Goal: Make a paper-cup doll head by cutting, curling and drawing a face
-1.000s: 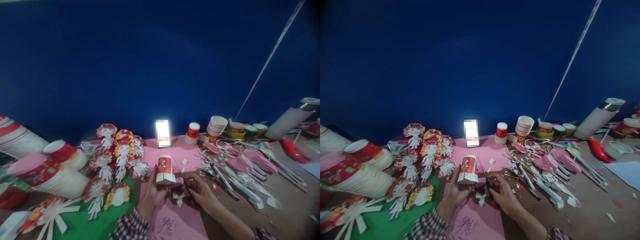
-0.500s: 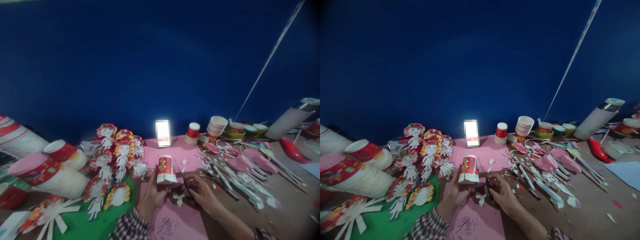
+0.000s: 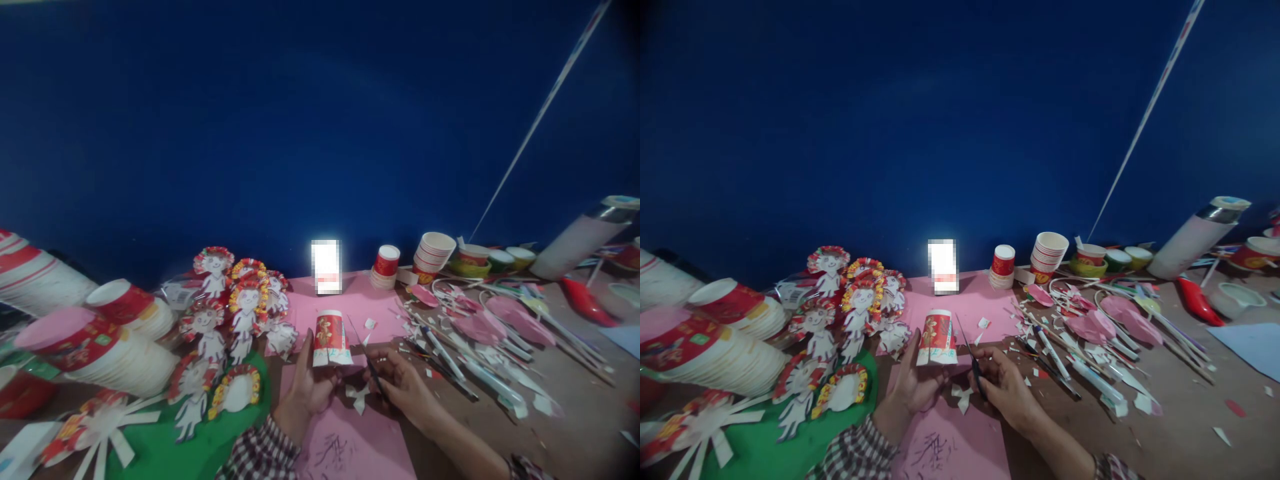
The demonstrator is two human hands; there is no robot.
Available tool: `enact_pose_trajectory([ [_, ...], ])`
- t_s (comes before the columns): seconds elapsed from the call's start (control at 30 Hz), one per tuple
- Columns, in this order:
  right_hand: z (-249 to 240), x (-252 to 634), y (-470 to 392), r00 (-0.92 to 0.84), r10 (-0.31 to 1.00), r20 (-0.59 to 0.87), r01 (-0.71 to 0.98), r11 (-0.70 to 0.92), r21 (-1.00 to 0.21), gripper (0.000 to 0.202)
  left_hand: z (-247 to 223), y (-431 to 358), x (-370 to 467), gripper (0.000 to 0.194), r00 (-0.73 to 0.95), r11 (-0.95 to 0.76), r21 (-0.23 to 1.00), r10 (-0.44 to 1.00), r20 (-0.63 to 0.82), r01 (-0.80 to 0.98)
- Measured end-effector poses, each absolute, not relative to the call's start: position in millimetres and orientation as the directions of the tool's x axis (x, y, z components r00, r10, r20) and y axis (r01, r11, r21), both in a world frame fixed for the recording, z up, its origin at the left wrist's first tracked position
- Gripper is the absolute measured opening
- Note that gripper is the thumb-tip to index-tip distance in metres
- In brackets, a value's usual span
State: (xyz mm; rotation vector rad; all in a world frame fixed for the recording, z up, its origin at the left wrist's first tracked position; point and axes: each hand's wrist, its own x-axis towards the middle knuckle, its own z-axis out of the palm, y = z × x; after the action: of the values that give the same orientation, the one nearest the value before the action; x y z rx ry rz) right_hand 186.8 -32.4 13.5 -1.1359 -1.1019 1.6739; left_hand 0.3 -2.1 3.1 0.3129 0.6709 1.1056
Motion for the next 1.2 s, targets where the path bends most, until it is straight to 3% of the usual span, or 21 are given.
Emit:
enact_pose_trajectory([
  [0.17,10.2,188.1,-32.2,-0.279,0.932,-0.23,-0.147,-0.279,-0.949,0.052,9.1,-3.4,0.5,0.047,0.271,0.453,0.453,0.87,-0.412,-0.768],
  [0.43,10.1,188.5,-32.5,-0.293,0.935,-0.2,-0.137,-0.248,-0.959,0.05,9.7,-1.0,3.4,0.027,0.2,0.375,0.411,0.89,-0.409,-0.831],
  [0.97,10.9,187.4,-36.7,-0.313,0.937,-0.155,-0.17,-0.216,-0.961,0.049,20.5,4.8,7.0,0.038,0.086,0.253,0.373,0.908,-0.41,-0.893],
  [1.2,17.5,187.2,-40.2,-0.316,0.931,-0.184,-0.077,-0.218,-0.973,0.049,19.6,4.2,1.9,0.04,0.165,0.33,0.393,0.903,-0.397,-0.858],
])
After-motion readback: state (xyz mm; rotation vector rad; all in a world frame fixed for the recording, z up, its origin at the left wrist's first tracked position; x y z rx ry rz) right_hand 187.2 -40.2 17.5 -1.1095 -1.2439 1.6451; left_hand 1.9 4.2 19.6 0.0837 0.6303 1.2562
